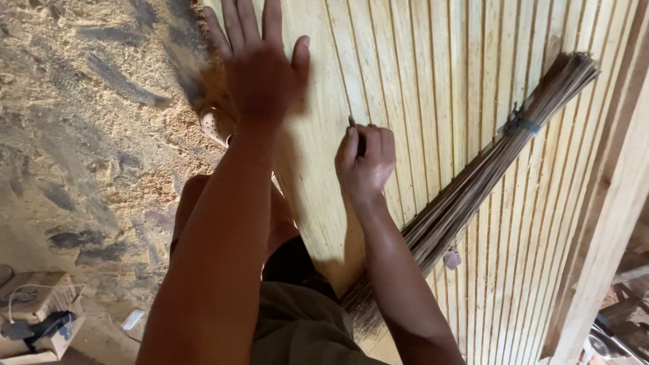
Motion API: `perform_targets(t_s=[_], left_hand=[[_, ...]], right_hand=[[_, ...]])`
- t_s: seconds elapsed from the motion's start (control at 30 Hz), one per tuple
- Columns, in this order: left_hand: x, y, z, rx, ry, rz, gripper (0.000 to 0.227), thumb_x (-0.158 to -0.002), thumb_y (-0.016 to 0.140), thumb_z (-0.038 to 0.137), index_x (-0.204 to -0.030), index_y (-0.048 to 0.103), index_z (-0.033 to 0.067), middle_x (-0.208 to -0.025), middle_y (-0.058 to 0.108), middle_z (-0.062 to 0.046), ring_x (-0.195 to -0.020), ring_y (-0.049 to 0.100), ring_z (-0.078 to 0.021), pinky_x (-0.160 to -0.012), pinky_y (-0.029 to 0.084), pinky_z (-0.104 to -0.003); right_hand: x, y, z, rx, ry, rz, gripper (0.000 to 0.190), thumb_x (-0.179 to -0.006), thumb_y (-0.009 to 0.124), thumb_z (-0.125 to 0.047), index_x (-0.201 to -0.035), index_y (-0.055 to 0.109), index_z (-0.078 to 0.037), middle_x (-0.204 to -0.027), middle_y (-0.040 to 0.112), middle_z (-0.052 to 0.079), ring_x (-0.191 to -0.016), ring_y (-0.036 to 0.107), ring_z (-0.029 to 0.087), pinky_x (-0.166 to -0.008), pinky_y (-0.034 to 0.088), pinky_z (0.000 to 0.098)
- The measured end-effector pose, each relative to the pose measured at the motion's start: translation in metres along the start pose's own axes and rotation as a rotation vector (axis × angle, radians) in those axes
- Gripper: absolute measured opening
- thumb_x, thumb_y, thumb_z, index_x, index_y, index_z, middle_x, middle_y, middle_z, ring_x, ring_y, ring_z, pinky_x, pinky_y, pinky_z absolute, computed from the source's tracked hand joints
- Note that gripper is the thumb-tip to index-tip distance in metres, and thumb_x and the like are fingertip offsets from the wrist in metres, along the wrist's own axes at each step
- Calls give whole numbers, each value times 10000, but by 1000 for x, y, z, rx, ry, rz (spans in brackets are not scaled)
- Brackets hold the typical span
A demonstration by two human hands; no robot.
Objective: The person scrapes a large wooden panel with a small metal tool, moving methodically across the surface to remove material. The person holds the panel with one hand while scraping with the other, occasionally shifting position to reach different areas.
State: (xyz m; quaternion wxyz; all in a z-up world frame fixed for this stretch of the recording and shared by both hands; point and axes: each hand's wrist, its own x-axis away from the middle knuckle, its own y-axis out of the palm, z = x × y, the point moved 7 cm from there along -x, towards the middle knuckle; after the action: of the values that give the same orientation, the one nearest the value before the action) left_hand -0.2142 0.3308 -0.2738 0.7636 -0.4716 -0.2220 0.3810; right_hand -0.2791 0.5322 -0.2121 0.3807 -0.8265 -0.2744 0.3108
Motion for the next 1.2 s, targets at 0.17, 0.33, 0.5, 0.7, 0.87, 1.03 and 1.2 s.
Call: perform_targets(t_s=[0.17, 0.33, 0.5, 0.7, 0.87, 1.03, 1.2], left_hand=[[-2, 2, -1, 12, 30, 25, 692, -1086, 636, 455, -1582, 400, 34, -1590, 338, -335, -1506, 248, -504, -1241, 68, -676], [1, 9, -5, 3, 15, 29, 697, -1103, 659, 461, -1585, 381, 42, -1593, 351, -310, -1515, 251, -496, -1269, 71, -667], [2, 8, -5, -6, 42, 66, 697, -1088, 665, 429, -1597, 380, 47, -1583, 353, -303, -1513, 250, -483, -1264, 79, -666], [3, 11, -7, 21, 28, 61, 680, -1079, 661, 441, -1575, 396, 59, -1585, 353, -297, -1508, 258, -478, -1262, 69, -665], [2, 19, -7, -31, 10, -53, 669, -1132, 612, 477, -1590, 364, 57, -1588, 326, -311, -1510, 236, -488, -1242, 63, -679], [-2, 4, -2, -27, 25, 11, 720, -1124, 598, 483, -1644, 317, 72, -1639, 288, -315, -1544, 221, -477, -1262, 56, -655], [-1, 9, -5, -47, -27, -77, 712, -1088, 587, 477, -1619, 324, 84, -1618, 297, -307, -1534, 208, -470, -1248, 56, -671]], right_hand=[[0, 1, -5, 3, 22, -111, 91, -909, 718, 36, -903, 628, 25, -808, 620, 188, -680, 605, 340, -585, 489, 438], [-10, 23, 2, 36, -51, -61, 128, -935, 688, 72, -880, 586, 18, -795, 590, 183, -674, 578, 347, -595, 457, 454], [5, 17, 10, 49, -98, -103, 137, -943, 700, 68, -897, 587, 6, -827, 625, 179, -665, 594, 293, -554, 471, 400], [8, 12, 4, 82, -150, -99, 136, -921, 698, 56, -877, 580, 2, -808, 606, 172, -651, 570, 289, -549, 452, 415], [-20, 34, 10, 92, -114, -98, 133, -948, 721, 29, -911, 597, -3, -831, 599, 164, -691, 579, 326, -592, 461, 447], [0, 0, -7, 63, -138, -111, 133, -947, 696, 29, -904, 570, 14, -867, 609, 201, -697, 591, 334, -585, 471, 427], [-10, 25, 7, 103, -141, -100, 111, -924, 712, 22, -903, 604, 7, -824, 596, 183, -690, 587, 338, -594, 467, 438]])
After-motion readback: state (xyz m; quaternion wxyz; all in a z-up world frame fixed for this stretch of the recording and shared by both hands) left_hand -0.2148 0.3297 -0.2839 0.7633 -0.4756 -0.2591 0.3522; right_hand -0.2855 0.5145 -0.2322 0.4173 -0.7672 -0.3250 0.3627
